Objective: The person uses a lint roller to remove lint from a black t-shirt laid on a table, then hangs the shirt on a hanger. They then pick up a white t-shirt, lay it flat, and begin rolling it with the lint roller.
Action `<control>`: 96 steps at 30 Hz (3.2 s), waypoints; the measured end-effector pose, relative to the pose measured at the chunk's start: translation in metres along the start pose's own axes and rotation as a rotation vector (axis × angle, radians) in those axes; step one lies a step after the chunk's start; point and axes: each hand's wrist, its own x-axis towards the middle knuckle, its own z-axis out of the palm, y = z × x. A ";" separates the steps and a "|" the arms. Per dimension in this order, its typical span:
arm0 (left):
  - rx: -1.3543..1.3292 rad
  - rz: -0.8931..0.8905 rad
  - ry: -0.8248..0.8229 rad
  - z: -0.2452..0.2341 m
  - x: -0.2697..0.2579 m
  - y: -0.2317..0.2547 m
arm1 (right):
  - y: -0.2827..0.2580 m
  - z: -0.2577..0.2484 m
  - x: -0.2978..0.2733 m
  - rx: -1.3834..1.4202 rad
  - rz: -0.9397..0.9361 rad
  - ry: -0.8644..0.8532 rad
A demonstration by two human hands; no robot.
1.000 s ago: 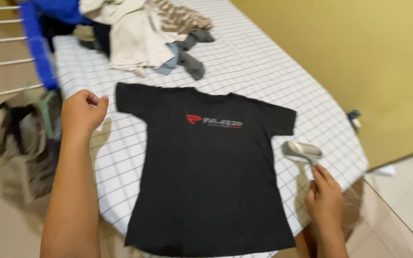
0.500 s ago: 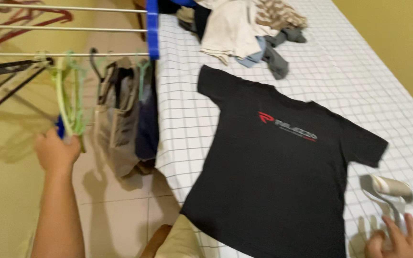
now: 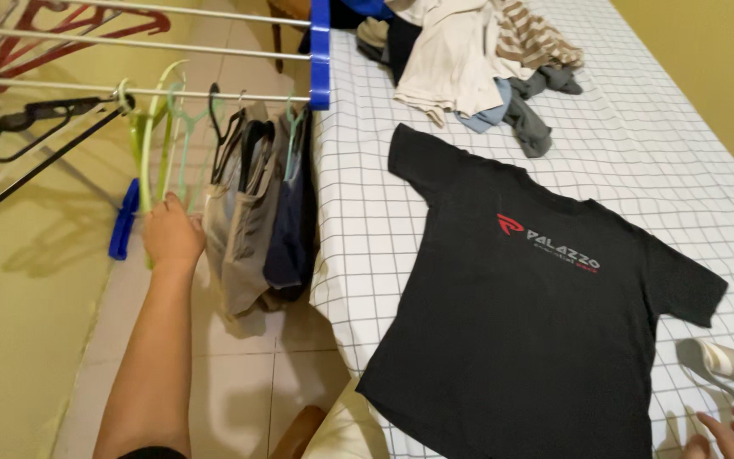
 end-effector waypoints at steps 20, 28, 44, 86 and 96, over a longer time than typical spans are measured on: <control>-0.151 -0.227 0.095 0.023 0.028 -0.113 | -0.006 -0.012 0.008 -0.061 0.020 -0.131; -0.087 -0.271 0.023 -0.018 0.027 -0.128 | 0.024 0.008 -0.006 -0.068 0.043 -0.178; -0.459 -0.043 0.256 -0.155 -0.113 0.111 | -0.092 -0.088 0.010 0.471 0.116 -0.028; -0.703 1.083 -0.332 -0.164 -0.093 0.460 | -0.115 -0.029 0.157 1.167 0.308 -0.549; -0.501 0.997 -0.390 -0.067 -0.074 0.485 | -0.111 -0.023 0.156 0.418 0.273 -0.319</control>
